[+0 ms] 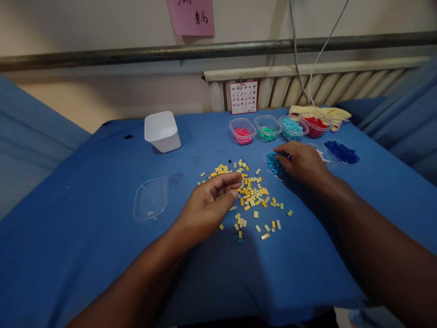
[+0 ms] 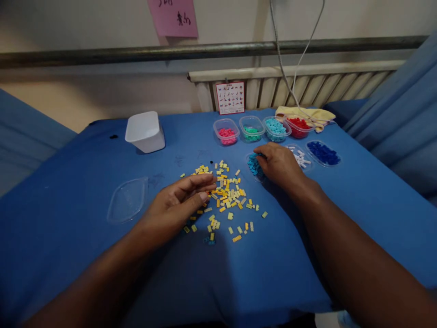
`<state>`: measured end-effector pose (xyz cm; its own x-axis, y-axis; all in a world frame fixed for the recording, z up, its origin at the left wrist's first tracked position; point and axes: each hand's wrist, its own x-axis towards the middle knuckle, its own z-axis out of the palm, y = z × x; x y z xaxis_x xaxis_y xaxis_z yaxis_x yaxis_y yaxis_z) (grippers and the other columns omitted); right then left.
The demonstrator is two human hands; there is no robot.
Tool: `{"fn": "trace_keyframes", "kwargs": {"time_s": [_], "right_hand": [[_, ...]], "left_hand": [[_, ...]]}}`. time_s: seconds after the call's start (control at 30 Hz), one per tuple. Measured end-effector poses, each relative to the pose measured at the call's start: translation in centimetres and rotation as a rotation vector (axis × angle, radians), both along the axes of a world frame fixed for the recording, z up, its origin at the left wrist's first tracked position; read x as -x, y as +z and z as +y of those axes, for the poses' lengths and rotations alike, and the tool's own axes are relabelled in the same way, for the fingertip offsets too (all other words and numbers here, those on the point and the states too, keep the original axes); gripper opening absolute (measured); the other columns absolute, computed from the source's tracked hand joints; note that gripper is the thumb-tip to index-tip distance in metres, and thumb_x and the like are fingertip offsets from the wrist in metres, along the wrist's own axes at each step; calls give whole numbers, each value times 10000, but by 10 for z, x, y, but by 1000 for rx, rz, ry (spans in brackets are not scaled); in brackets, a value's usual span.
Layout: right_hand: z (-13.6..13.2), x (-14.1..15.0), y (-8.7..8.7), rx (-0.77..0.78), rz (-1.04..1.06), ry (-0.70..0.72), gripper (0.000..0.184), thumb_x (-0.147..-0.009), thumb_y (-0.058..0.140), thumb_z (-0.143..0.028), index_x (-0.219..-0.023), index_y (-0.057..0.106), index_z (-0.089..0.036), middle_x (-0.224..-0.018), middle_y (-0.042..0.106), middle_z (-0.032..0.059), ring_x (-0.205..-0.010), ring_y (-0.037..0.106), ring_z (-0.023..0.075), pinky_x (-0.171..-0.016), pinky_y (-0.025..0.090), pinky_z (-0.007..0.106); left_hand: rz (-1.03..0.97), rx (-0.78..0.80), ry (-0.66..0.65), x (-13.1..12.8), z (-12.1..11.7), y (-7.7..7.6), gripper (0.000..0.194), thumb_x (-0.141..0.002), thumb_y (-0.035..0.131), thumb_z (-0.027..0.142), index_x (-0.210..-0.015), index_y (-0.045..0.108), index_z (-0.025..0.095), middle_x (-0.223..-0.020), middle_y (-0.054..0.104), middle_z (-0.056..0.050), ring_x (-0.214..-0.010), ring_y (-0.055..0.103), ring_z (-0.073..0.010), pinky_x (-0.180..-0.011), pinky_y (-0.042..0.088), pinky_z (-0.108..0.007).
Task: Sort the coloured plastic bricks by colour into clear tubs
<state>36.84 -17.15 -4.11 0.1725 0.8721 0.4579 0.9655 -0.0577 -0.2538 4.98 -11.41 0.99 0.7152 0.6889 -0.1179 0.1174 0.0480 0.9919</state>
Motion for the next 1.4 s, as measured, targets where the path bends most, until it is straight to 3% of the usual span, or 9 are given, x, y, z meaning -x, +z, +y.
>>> {"fn": "trace_keyframes", "kwargs": {"time_s": [0.37, 0.6, 0.7, 0.77, 0.9, 1.03, 1.13, 1.27, 1.4], "right_hand": [[-15, -2, 6, 46, 46, 2, 254, -975, 700, -237, -1159, 866, -182, -1088, 853, 125, -951, 784, 295, -861, 587, 393], [-24, 3, 11, 117, 36, 101, 237, -993, 691, -252, -1158, 854, -204, -1095, 860, 104, -967, 794, 284, -882, 598, 393], [-26, 3, 12, 149, 2, 142, 248, -1009, 661, -248, -1159, 852, -201, -1115, 859, 108, -993, 798, 293, -890, 602, 400], [-29, 1, 11, 152, -27, 168, 246, -1018, 641, -250, -1131, 855, -207, -1111, 857, 112, -993, 799, 306, -879, 605, 410], [-33, -2, 10, 109, -65, 184, 212, -1022, 652, -280, -1084, 853, -259, -1077, 857, 104, -963, 794, 339, -828, 594, 439], [-37, 16, 21, 7, -19, 241, 211, -1053, 647, -324, -1081, 839, -239, -1060, 847, 115, -957, 788, 345, -808, 581, 441], [-43, 51, 34, -17, 83, 412, 198, -1080, 645, -313, -1091, 819, -219, -1022, 834, 97, -928, 781, 295, -804, 579, 403], [-54, 104, 42, 168, 206, 812, 202, -1128, 604, -268, -1115, 795, -205, -1022, 798, 79, -929, 736, 215, -855, 561, 355], [-61, 135, 38, 320, 109, 907, 179, -1099, 656, -305, -1136, 796, -200, -991, 743, 79, -921, 680, 243, -792, 514, 377]], "left_hand": [[47, -61, 104, 4, 8, 9, 449, -961, 813, 370, -1357, 754, 166, -1405, 788, -137, -1353, 726, -286, -1239, 530, -485], [70, -112, 149, 7, 12, 14, 424, -933, 837, 411, -1294, 800, 193, -1331, 821, -117, -1278, 751, -286, -1164, 567, -462], [143, -224, 154, 17, 22, 16, 398, -960, 803, 452, -1273, 808, 207, -1246, 835, -99, -1145, 769, -260, -1023, 601, -407], [225, -372, 79, 29, 31, 20, 331, -995, 757, 455, -1214, 822, 216, -1157, 835, -78, -1034, 763, -230, -919, 590, -361], [459, -665, -293, 54, 42, 36, 188, -1028, 686, 331, -1067, 841, 231, -1053, 808, -40, -937, 733, -183, -851, 540, -307], [578, -694, -517, 61, 36, 46, 207, -1025, 634, 224, -1034, 840, 245, -1055, 808, -20, -949, 738, -167, -845, 517, -280], [706, -752, -571, 57, 26, 46, 186, -994, 692, 235, -1119, 826, 268, -1110, 822, -7, -969, 748, -190, -812, 493, -284], [863, -851, -625, 49, 15, 46, 224, -960, 749, 267, -1181, 785, 279, -1164, 833, -12, -973, 747, -222, -751, 440, -301], [903, -849, -607, 46, 12, 49, 105, -931, 748, 249, -1035, 757, 256, -1030, 812, -2, -833, 699, -197, -682, 381, -302]]}}
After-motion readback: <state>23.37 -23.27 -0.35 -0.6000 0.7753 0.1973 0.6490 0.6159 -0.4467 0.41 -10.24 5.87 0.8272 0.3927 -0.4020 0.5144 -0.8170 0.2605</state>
